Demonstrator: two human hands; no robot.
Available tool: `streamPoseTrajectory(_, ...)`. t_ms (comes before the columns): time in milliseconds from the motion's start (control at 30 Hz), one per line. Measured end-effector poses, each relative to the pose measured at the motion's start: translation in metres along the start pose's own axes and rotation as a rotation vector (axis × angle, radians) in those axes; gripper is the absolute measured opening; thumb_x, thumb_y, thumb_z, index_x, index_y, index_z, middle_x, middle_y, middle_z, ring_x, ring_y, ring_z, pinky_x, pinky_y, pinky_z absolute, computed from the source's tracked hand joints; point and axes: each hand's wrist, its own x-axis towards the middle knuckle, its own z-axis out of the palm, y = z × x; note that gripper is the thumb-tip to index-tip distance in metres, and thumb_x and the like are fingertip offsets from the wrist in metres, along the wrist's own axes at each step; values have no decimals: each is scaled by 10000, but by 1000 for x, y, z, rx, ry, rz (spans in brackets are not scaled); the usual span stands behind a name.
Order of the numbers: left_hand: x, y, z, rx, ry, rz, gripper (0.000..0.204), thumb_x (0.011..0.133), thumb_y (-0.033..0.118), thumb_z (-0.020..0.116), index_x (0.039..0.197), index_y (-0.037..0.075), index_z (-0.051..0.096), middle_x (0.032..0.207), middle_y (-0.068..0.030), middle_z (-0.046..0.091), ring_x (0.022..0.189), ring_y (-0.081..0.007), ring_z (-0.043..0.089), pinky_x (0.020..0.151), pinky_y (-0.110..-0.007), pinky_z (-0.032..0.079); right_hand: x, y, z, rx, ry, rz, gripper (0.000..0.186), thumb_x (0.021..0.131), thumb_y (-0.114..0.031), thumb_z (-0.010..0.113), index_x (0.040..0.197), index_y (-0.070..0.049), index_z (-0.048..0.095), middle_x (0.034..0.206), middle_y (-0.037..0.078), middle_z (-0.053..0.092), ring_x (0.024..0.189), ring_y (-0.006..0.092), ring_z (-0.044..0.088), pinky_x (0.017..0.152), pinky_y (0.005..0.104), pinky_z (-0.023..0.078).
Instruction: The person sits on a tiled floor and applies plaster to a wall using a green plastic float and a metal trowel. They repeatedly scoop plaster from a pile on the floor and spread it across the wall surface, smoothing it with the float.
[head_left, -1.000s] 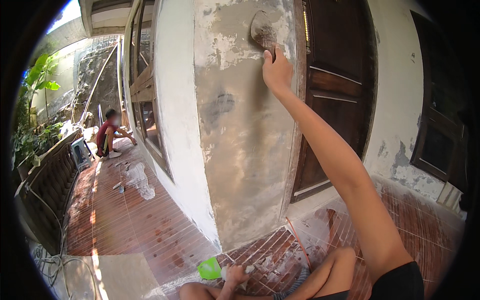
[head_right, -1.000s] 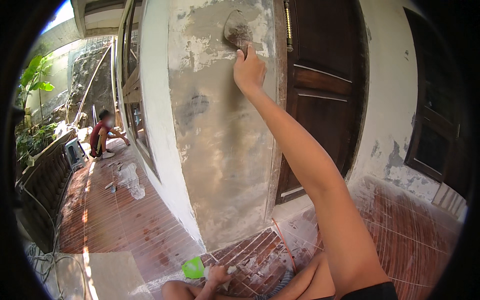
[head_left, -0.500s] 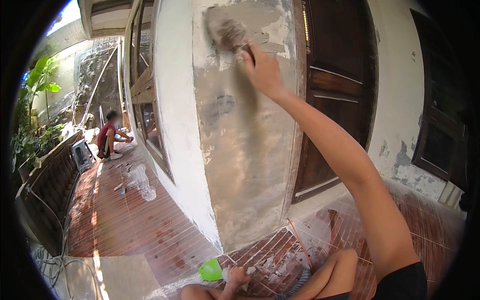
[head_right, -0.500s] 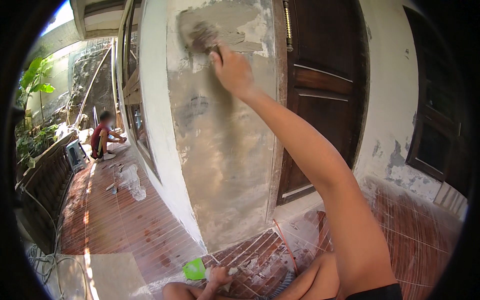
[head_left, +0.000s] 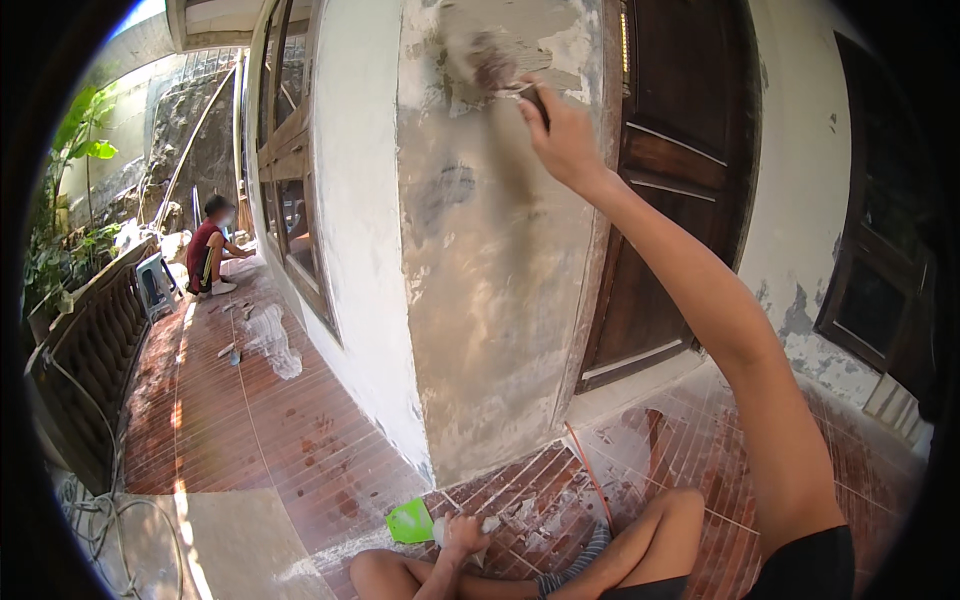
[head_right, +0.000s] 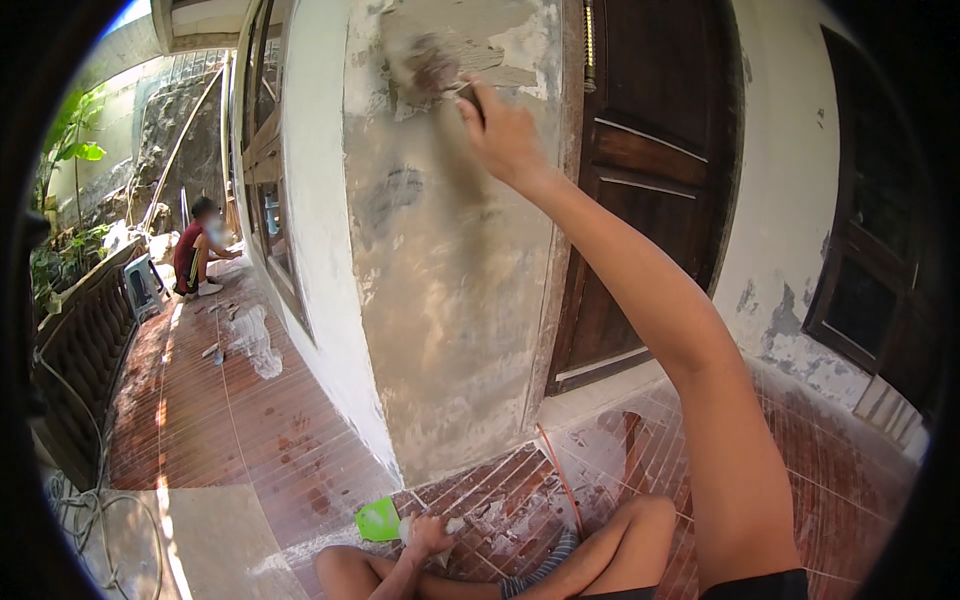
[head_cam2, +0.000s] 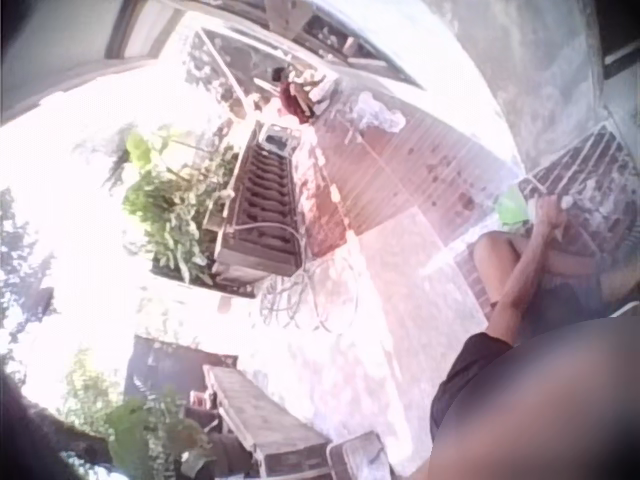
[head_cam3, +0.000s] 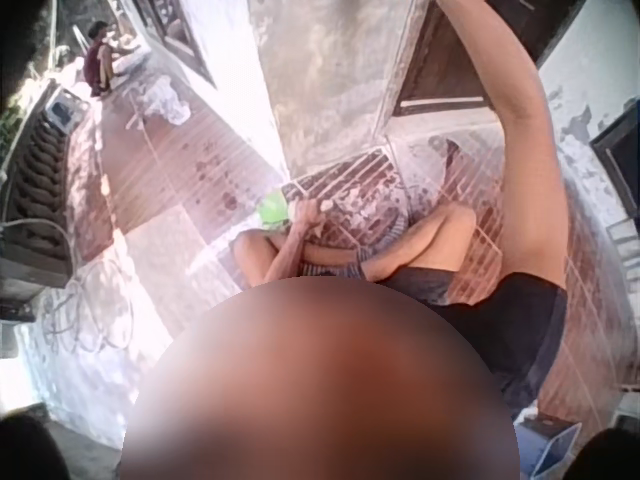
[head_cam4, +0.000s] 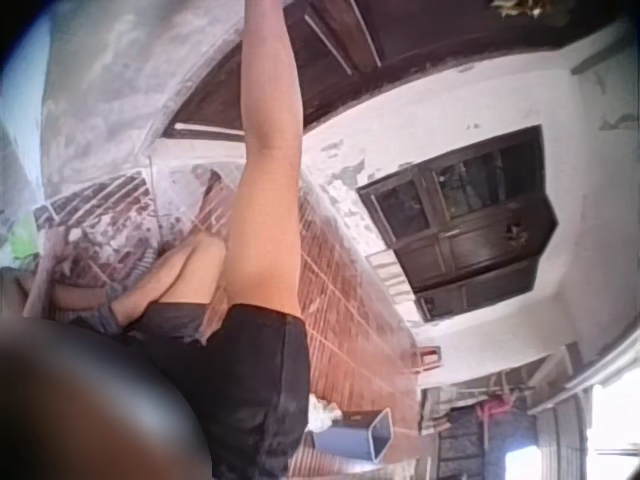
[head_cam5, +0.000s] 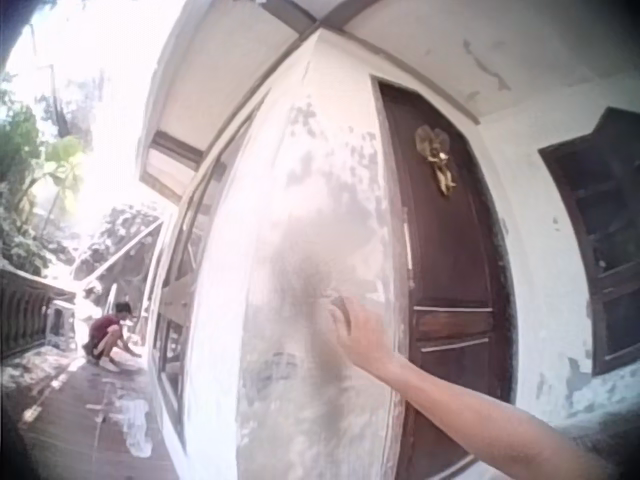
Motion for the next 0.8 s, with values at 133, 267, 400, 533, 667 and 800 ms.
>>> streamPoseTrajectory(133, 1, 0, -3, -11, -49, 4, 472, 776, 508, 618, 1129, 207, 708, 983, -142, 720, 1038, -300, 662, 1039, -534, 354, 13, 32, 3, -177, 491, 69, 357, 1002, -261, 516, 1282, -44, 563, 836, 170, 686, 660, 394, 644, 604, 433, 497)
streamPoseTrajectory(267, 5, 4, -8, 21, -112, -30, 470, 783, 497, 606, 1131, 196, 705, 995, -127, 720, 1007, -288, 669, 1007, -502, 374, 5, 21, 22, 143, 251, 337, 391, 1001, -274, 519, 1301, -24, 547, 781, 144, 662, 623, 324, 607, 619, 394, 487)
streamPoseTrajectory(400, 7, 4, -6, 57, -104, -7, 453, 786, 484, 594, 1112, 193, 714, 949, -140, 723, 954, -304, 683, 999, -493, 377, -14, -24, 30, 233, 80, 161, 379, 995, -265, 529, 1292, -31, 558, 766, 159, 633, 646, 288, 582, 654, 390, 474)
streamPoseTrajectory(533, 6, 1, 2, -13, -143, -64, 440, 764, 410, 586, 1125, 192, 710, 1031, -152, 716, 1083, -305, 650, 1099, -545, 305, -10, -37, 7, 239, -71, 9, 345, 979, -269, 521, 1191, -11, 609, 853, 245, 659, 813, 437, 622, 764, 445, 478)
streamPoseTrajectory(667, 2, 0, 4, -3, 22, -1, 460, 773, 478, 609, 1116, 190, 712, 1005, -143, 717, 1046, -304, 658, 1052, -527, 338, 24, -24, -4, 132, 186, 76, 322, 989, -250, 532, 1216, -39, 621, 817, 210, 665, 741, 362, 645, 714, 403, 500)
streamPoseTrajectory(800, 1, 2, -4, 7, -59, -8, 464, 771, 495, 628, 1110, 189, 714, 1026, -133, 713, 1039, -297, 659, 1019, -516, 364, 29, -33, 23, -51, 145, 115, 369, 994, -274, 510, 1274, -39, 557, 865, 240, 678, 812, 426, 649, 753, 481, 508)
